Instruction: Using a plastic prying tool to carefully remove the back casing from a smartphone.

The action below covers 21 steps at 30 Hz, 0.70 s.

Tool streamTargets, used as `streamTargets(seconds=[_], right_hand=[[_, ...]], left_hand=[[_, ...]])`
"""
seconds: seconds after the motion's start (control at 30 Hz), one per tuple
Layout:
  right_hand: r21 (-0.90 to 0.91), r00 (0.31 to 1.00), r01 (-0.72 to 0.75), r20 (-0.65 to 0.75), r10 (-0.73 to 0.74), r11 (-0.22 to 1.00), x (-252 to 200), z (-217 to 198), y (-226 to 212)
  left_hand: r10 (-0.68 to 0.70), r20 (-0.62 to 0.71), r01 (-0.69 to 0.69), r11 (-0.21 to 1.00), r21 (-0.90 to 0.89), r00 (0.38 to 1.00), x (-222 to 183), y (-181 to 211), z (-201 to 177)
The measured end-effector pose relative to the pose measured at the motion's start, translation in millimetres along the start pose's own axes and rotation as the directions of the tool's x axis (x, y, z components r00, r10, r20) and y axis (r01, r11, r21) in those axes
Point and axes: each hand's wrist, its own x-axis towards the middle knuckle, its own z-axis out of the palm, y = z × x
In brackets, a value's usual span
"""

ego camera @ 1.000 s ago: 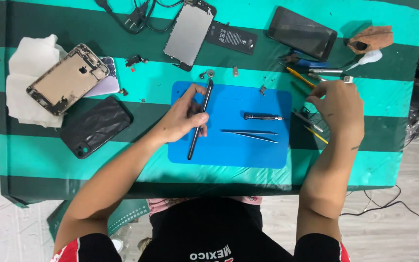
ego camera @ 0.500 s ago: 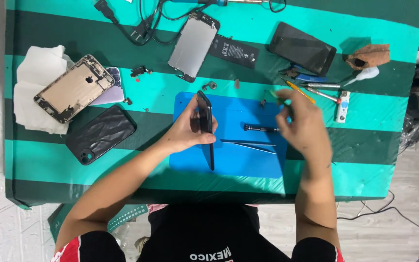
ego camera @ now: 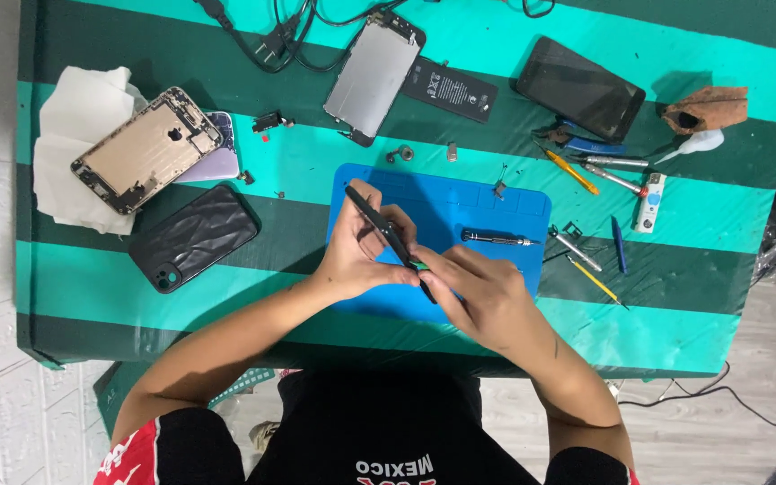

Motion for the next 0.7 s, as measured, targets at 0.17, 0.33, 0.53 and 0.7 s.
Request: streamTargets(seconds=[0.17,0.33,0.53,0.7], right_hand=[[-0.116,1.0,-0.003,-0.005,0.002,0.993,2.7,-4.6,-23.8],[-0.232,1.0,-0.017,-0.003,0.017,0.973,0.4,-3.3,-36.2],[-0.243,0.997,-0.08,-0.023,0.076,0.967,-1.9,-0.9,-43.0],[-0.304,0.994,-0.111,-0.031,0.107,0.946,-3.5,-0.2,-47.9]], left_hand=[[0.051,0.008,-0.05,0.992,-0.12,0.999,-3.7,-1.0,0.3],[0.131,-0.021,-0.133,0.975,-0.177,0.991,-6.9,-1.9,5.6],[0.197,-0.037,-0.2,0.964,-0.173,0.98,-3.9,7.0,8.6],[0.224,0.015,-0.218,0.96,-0.176,0.975,-3.0,19.5,7.0]])
